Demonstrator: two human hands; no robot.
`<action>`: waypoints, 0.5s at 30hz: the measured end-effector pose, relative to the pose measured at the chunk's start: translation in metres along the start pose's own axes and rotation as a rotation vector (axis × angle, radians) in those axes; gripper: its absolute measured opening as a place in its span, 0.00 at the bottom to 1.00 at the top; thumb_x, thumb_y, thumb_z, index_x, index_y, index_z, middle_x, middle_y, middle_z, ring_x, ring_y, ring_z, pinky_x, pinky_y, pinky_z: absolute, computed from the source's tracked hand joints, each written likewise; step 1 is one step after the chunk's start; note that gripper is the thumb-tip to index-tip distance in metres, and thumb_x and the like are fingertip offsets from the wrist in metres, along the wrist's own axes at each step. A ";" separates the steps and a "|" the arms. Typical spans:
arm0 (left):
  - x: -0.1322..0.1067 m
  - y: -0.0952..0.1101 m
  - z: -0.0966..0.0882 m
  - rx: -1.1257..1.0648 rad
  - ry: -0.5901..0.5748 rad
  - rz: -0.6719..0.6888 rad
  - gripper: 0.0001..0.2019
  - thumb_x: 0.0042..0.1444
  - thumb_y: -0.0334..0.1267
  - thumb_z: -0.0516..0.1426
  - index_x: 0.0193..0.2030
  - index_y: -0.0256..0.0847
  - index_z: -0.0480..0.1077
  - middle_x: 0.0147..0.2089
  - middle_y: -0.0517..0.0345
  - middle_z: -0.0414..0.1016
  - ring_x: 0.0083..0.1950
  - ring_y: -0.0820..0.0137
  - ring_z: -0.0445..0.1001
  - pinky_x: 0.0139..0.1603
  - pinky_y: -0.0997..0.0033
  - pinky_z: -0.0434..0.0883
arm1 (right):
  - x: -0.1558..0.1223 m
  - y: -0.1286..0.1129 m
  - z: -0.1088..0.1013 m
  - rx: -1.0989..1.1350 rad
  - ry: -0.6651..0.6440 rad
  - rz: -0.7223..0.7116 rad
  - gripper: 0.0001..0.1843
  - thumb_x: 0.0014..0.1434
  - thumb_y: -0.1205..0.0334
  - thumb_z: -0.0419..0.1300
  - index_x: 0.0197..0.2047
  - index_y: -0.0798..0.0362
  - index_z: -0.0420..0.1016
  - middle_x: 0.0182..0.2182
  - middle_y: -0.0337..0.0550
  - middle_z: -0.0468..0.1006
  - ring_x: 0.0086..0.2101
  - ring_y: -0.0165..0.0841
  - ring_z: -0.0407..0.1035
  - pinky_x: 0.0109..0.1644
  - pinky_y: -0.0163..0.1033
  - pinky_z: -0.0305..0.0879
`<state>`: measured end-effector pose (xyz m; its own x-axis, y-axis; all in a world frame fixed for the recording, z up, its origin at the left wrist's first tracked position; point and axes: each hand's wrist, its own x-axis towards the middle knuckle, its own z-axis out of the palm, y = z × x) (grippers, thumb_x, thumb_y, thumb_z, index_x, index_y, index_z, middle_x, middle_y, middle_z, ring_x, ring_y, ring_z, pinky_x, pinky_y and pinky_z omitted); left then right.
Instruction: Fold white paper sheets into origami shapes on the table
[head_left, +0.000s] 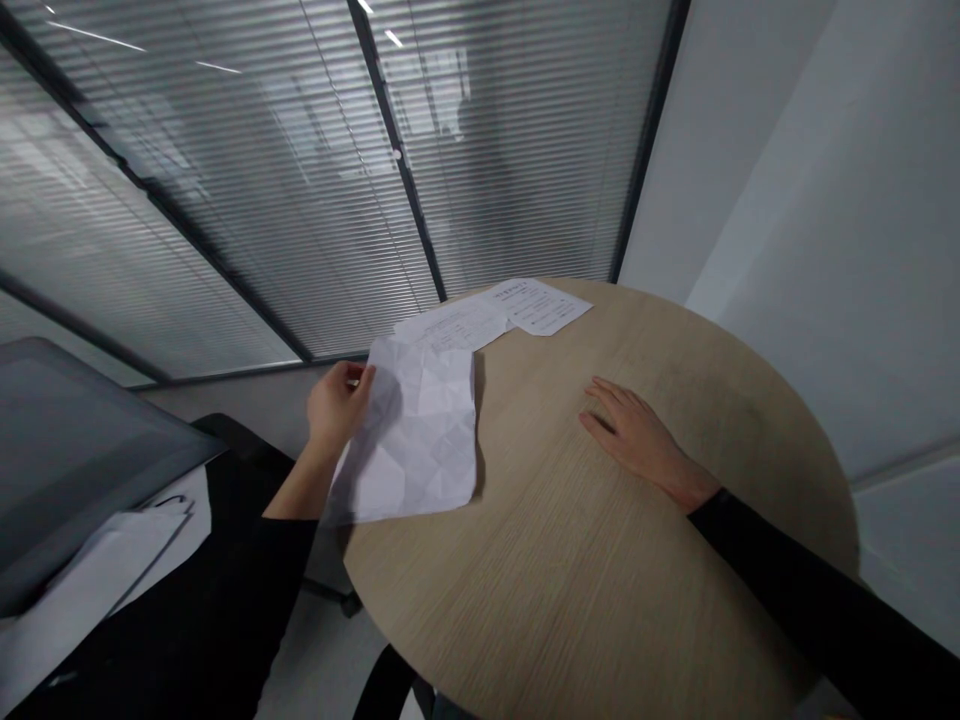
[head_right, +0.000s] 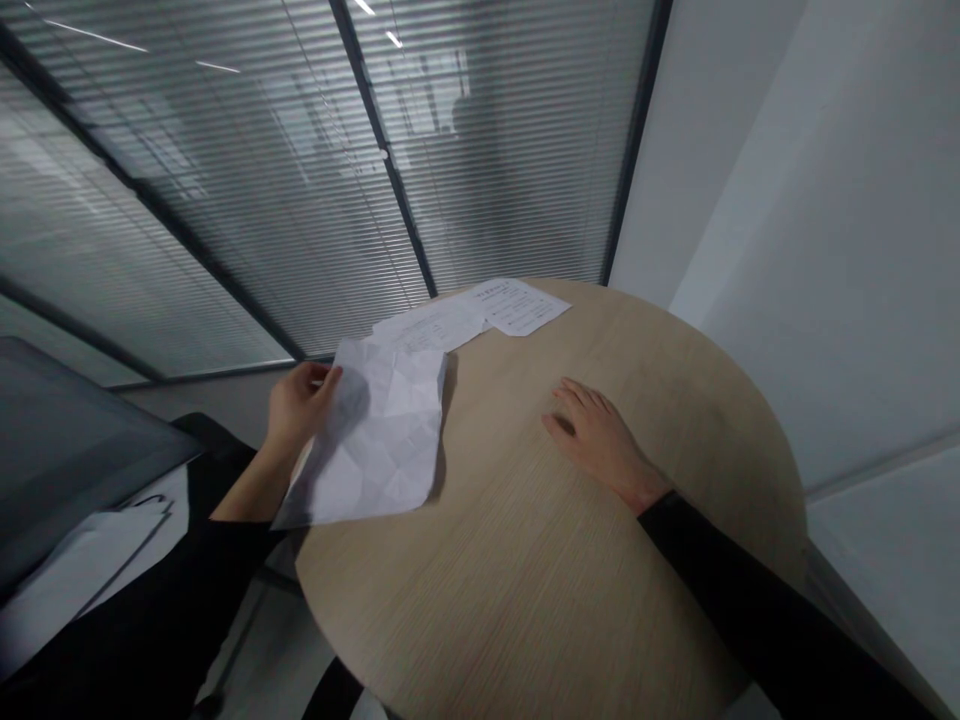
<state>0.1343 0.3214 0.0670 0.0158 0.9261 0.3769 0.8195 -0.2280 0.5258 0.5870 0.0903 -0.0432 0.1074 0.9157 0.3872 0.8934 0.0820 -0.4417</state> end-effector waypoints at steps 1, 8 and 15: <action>0.002 0.007 0.000 -0.094 -0.033 0.035 0.16 0.70 0.54 0.61 0.47 0.43 0.78 0.43 0.50 0.84 0.42 0.59 0.80 0.41 0.66 0.71 | 0.000 0.001 0.000 0.011 0.002 0.001 0.32 0.82 0.39 0.55 0.77 0.46 0.78 0.78 0.58 0.77 0.78 0.56 0.70 0.84 0.71 0.65; 0.006 0.074 0.036 -0.551 -0.164 -0.016 0.21 0.65 0.60 0.64 0.48 0.44 0.76 0.31 0.61 0.74 0.25 0.71 0.62 0.27 0.71 0.57 | 0.008 -0.007 -0.004 0.235 0.039 0.067 0.30 0.82 0.37 0.54 0.74 0.43 0.80 0.74 0.56 0.82 0.74 0.53 0.75 0.83 0.69 0.65; -0.025 0.138 0.110 -0.765 -0.324 -0.033 0.24 0.64 0.64 0.67 0.45 0.43 0.75 0.34 0.56 0.79 0.30 0.69 0.70 0.32 0.68 0.62 | 0.025 -0.028 -0.009 0.527 0.090 0.250 0.28 0.82 0.33 0.55 0.67 0.41 0.83 0.66 0.50 0.89 0.65 0.54 0.83 0.72 0.63 0.79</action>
<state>0.3099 0.2996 0.0462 0.2588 0.9498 0.1757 0.2085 -0.2325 0.9500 0.5684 0.1076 -0.0133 0.3437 0.8973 0.2769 0.5015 0.0739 -0.8620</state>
